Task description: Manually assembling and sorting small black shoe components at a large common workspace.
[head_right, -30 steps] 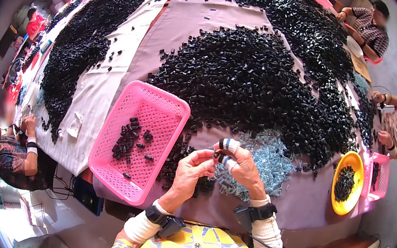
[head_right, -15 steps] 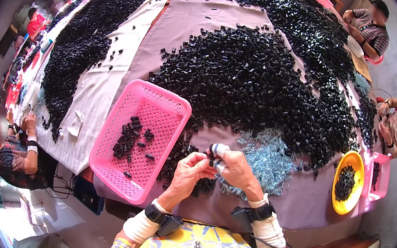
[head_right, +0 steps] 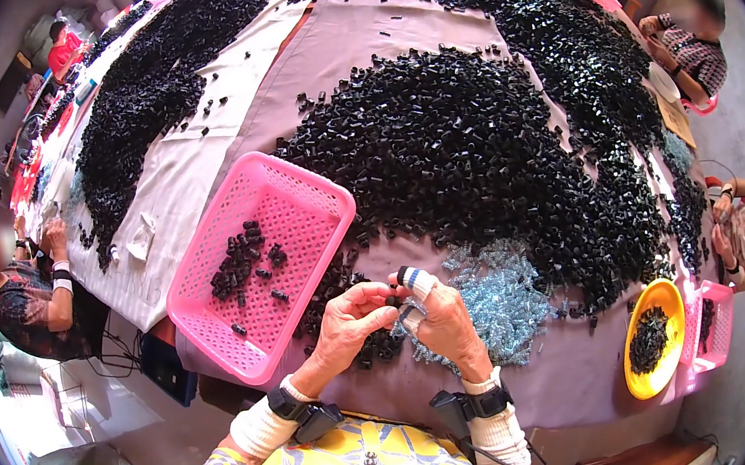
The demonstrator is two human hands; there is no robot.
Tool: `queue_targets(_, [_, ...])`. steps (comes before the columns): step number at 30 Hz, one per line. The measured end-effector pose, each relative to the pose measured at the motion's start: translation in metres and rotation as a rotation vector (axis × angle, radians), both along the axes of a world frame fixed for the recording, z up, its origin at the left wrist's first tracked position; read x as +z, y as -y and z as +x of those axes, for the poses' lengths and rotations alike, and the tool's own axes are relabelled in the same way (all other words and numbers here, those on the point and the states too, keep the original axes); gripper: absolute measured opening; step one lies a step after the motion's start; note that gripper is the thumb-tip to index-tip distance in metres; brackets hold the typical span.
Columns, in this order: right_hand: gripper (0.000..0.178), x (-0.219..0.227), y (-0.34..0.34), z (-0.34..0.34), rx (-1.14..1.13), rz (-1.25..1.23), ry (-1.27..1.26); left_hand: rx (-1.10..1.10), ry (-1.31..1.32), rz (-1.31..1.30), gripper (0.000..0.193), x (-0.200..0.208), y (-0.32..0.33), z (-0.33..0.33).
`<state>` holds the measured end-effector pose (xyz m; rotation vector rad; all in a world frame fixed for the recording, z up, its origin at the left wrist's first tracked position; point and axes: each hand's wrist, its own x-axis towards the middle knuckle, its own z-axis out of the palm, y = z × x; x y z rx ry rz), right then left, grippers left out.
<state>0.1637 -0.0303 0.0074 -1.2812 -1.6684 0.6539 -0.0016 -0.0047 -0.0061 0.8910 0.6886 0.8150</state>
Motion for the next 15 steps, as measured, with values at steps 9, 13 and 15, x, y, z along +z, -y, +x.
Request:
queue_targets(9, [0.032, -0.013, 0.011, 0.005, -0.053, -0.046, 0.105, 0.031, -0.084, 0.000, 0.018, -0.009, 0.004, -0.002])
queue_targets(13, [0.030, -0.012, 0.003, 0.012, -0.039, -0.019, 0.070, 0.031, -0.016, -0.071, 0.014, -0.014, 0.006, -0.006])
queue_targets(15, [0.027, -0.013, -0.008, 0.014, -0.049, 0.003, 0.180, 0.034, 0.024, -0.234, 0.013, -0.013, 0.005, -0.008])
